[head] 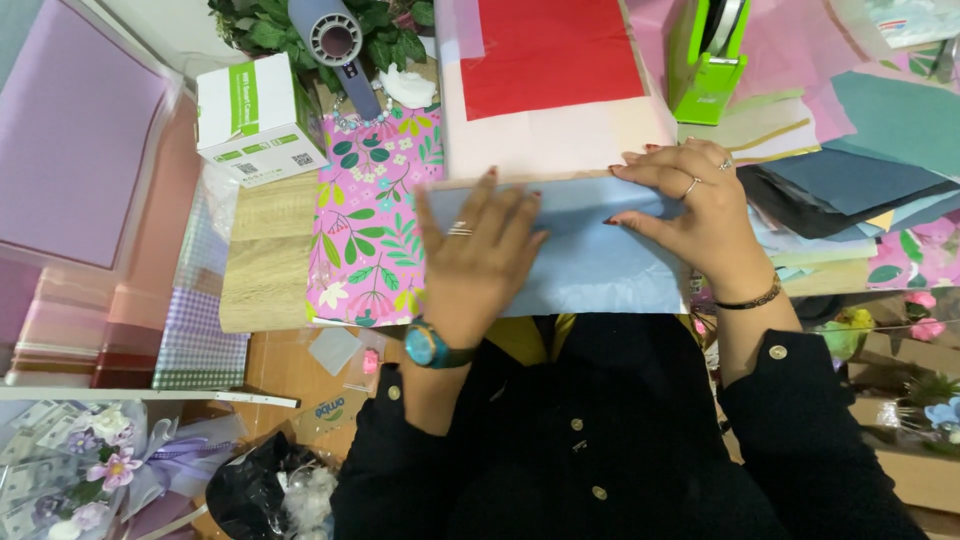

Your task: The person wraps a box with layers of pink and red paper, secures them using tape from a dispenser, and then adds a final translucent blue layer around the lower half.

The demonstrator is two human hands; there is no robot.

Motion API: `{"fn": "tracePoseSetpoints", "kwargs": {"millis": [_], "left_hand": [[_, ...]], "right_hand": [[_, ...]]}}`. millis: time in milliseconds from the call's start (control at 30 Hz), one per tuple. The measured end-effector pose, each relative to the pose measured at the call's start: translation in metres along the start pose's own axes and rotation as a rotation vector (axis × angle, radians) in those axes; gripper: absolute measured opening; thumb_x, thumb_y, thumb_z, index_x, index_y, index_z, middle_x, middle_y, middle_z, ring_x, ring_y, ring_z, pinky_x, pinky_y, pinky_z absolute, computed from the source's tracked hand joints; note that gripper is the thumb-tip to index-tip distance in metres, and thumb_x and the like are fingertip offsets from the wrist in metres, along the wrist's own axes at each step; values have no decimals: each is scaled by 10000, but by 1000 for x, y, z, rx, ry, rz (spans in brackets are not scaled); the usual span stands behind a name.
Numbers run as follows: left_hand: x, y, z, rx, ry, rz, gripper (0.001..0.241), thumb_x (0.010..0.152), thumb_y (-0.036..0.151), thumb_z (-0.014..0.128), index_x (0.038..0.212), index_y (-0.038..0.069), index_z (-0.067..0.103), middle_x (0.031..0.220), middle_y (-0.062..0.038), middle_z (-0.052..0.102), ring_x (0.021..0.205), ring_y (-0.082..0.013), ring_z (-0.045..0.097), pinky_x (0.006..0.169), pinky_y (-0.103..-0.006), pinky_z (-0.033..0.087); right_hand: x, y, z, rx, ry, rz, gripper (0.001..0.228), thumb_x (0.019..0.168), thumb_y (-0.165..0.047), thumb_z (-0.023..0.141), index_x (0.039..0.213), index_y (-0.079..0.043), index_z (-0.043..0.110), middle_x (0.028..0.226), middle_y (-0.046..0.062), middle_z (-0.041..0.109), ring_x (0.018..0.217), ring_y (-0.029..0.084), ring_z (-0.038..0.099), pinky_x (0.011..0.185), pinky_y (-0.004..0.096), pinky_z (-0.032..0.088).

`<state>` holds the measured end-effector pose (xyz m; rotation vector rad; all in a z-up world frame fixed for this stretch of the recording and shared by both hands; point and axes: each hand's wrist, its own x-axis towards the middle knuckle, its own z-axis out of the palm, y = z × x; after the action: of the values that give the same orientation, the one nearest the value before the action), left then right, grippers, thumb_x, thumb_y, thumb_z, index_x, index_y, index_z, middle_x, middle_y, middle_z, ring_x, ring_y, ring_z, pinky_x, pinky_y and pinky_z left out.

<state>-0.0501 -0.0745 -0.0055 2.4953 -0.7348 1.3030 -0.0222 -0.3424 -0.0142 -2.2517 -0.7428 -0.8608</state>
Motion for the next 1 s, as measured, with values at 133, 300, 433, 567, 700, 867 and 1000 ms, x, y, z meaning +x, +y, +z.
{"fn": "tracePoseSetpoints", "kwargs": {"millis": [133,300,433,567,700,867,1000], "left_hand": [[4,28,45,-24,107,126,232,1022,336,638,1213,221,704,1152,13,713,1095,-194,706,1103,-529,437],[16,19,63,-95,108,168,218,1032,330,602,1207,251,704,1007,26,661,881,-175,685,949,-401,553],[20,20,54,-99,40,166,231,1050,329,574,1246,277,686,953,15,593,816,-190,630,859,-383,547],[21,20,44,-92,-43,163,481,993,6,504,1373,275,624,999,24,605,827,-194,580,834,-384,496],[25,23,39,-95,-37,162,458,1010,9,505,1352,277,648,1001,14,602,789,-211,597,836,-380,509],[26,21,35,-121,-40,155,428,1056,32,476,1384,262,627,1040,-3,631,815,-223,579,817,-373,519],[28,21,32,-99,-34,148,417,1059,31,499,1373,268,638,1005,4,611,789,-216,565,797,-377,520]], "right_hand": [[2,-1,-1,12,-33,25,469,778,-336,939,1194,-171,796,1184,29,734,1161,286,629,1166,453,382],[13,-16,-16,25,-100,79,536,761,-311,924,1251,-186,749,1256,35,685,1167,311,591,1101,478,411],[38,-16,-47,192,-263,179,491,878,-235,773,1326,-62,674,1222,193,677,1148,445,612,1065,572,406],[51,65,-41,-25,79,477,246,1092,-173,681,1287,-30,636,1178,119,644,885,222,628,741,359,519],[59,154,-15,-148,150,717,231,1113,-300,648,1115,-73,689,708,14,623,654,185,635,635,402,494],[89,149,-11,53,-46,1144,389,1066,-277,775,744,-86,668,648,101,691,545,111,677,601,263,649],[100,142,-15,165,-81,1239,286,1064,-220,738,885,0,700,766,143,740,609,154,744,596,236,665]]}}
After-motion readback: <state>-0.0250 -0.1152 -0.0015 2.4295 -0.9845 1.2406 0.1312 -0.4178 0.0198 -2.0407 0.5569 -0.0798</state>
